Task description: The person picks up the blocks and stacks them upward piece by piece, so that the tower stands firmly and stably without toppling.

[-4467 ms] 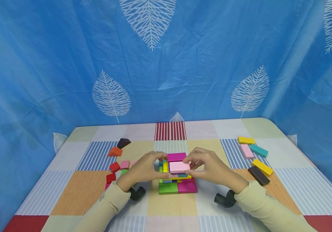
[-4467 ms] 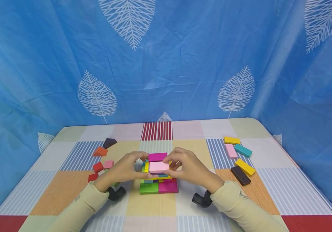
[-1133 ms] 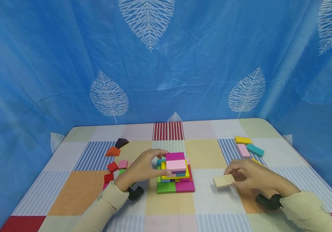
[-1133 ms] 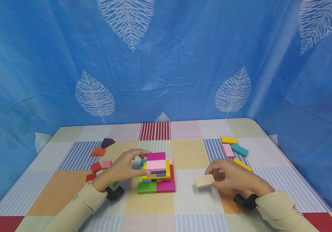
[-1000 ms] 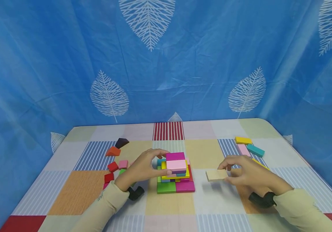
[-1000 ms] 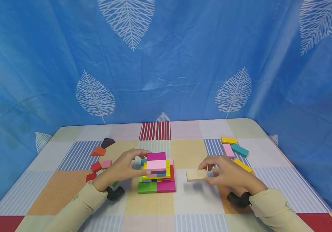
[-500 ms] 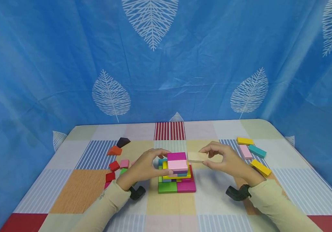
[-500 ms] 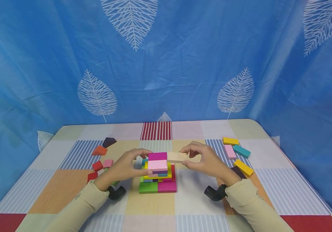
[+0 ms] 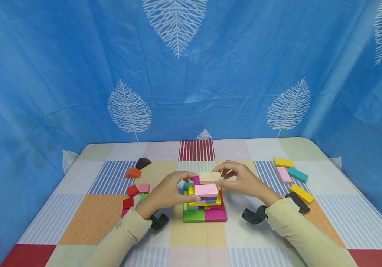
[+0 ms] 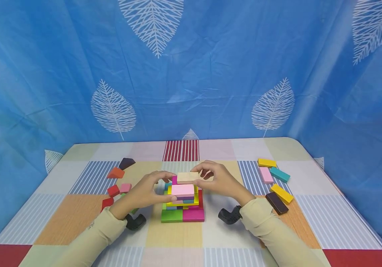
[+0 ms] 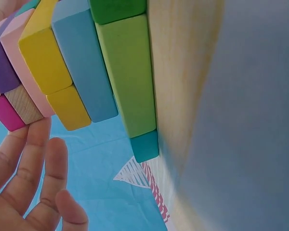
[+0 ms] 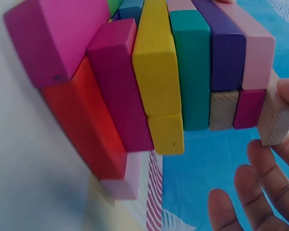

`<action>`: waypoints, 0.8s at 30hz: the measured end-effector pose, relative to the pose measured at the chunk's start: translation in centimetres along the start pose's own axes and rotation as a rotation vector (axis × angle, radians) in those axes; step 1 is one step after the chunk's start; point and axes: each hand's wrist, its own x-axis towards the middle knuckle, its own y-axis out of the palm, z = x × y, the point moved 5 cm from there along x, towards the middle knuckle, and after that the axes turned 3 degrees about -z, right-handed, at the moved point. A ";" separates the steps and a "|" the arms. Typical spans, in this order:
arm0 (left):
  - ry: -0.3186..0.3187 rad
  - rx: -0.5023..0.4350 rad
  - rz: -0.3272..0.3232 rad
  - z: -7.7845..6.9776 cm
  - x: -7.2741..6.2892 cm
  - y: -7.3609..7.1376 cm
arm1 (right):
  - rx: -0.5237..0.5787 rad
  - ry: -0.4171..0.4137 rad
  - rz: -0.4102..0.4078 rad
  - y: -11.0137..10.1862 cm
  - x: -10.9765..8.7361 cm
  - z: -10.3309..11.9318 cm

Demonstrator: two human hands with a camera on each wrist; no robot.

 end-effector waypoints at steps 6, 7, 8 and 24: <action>0.031 -0.004 -0.001 -0.3 0.0 -0.1 | 0.035 -0.003 0.029 0.8 0.7 0.2; 0.033 -0.002 -0.001 -0.3 0.0 -0.2 | 0.039 0.000 0.031 0.9 0.7 0.2; 0.035 0.000 0.000 -0.3 0.0 -0.2 | 0.043 0.003 0.032 0.9 0.8 0.2; 0.010 0.002 0.005 -0.4 0.1 -0.1 | 0.041 0.023 0.065 0.4 0.2 -0.1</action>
